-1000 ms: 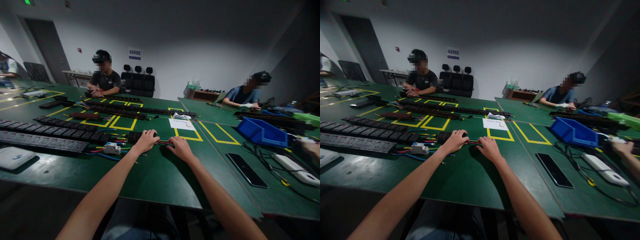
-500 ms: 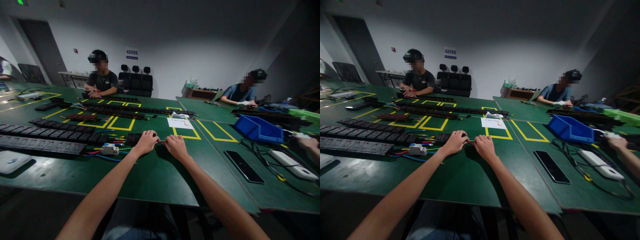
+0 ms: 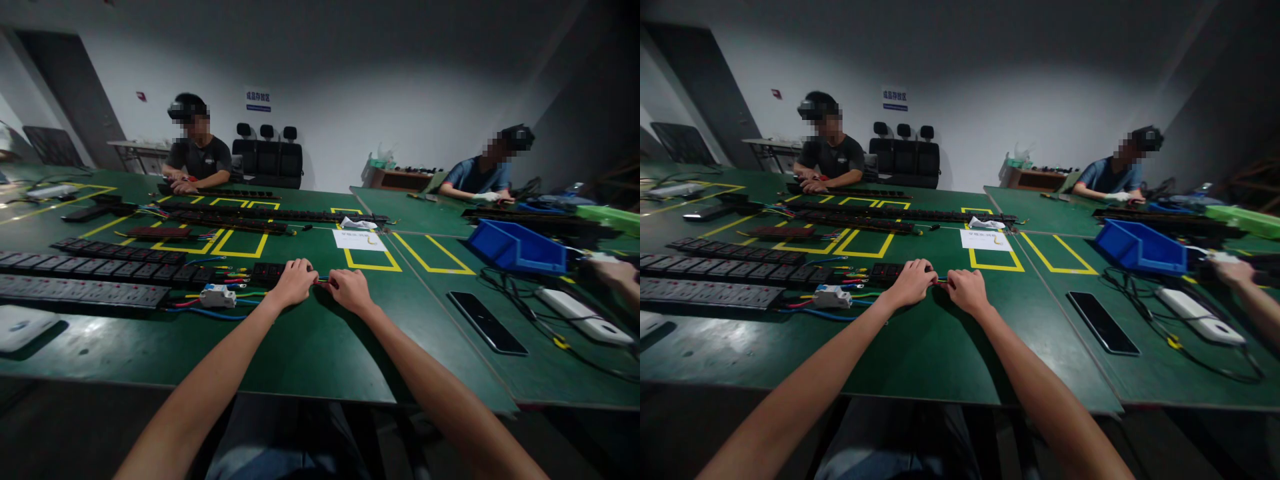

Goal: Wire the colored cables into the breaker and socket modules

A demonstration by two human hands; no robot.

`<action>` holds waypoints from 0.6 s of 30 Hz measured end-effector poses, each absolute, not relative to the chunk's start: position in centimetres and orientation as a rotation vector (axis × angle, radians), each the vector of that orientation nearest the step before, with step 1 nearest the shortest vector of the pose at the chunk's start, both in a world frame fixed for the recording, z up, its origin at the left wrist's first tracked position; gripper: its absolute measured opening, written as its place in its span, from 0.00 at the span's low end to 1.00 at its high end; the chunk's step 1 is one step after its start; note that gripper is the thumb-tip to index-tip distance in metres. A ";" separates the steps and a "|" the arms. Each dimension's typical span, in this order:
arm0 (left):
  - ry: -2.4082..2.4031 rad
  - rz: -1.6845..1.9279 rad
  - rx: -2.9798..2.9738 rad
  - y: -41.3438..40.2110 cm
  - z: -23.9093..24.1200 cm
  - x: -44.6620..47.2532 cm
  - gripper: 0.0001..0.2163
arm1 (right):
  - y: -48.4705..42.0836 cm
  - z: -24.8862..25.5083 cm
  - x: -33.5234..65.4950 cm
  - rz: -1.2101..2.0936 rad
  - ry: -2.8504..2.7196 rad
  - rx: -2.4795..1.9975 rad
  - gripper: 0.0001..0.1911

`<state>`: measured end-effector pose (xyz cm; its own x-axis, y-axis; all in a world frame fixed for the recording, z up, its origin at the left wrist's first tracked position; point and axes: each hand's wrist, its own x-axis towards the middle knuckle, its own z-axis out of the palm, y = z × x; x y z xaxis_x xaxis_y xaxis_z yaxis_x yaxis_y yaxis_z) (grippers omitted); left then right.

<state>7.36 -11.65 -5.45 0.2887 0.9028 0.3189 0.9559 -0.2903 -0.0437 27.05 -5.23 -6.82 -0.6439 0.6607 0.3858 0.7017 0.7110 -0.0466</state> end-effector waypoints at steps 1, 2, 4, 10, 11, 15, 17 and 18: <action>-1.720 -0.339 -2.332 -11.6 -5.4 7.4 0.09 | -5.2 -6.8 27.1 -0.145 -2.549 -1.063 0.10; -1.727 -0.335 -2.334 -11.6 -5.3 7.4 0.09 | -5.1 -6.7 27.1 -0.142 -2.555 -1.069 0.10; -1.731 -0.330 -2.344 -11.6 -5.2 7.5 0.10 | -5.1 -6.7 27.0 -0.138 -2.565 -1.084 0.10; -1.704 -0.361 -2.363 -11.5 -5.4 7.5 0.10 | -5.1 -6.6 26.9 -0.099 -2.543 -1.124 0.10; -1.700 -0.369 -2.359 -11.6 -5.5 7.4 0.10 | -5.0 -6.6 26.9 -0.089 -2.540 -1.129 0.10; -1.664 -0.411 -2.348 -12.0 -5.4 7.3 0.10 | -4.6 -6.4 27.1 -0.040 -2.560 -1.065 0.08; -1.643 -0.434 -2.368 -12.2 -5.2 7.2 0.10 | -4.3 -6.1 27.6 0.002 -2.583 -0.989 0.08; -1.637 -0.444 -2.381 -12.4 -5.1 7.1 0.09 | -4.2 -6.0 27.9 0.034 -2.593 -0.951 0.08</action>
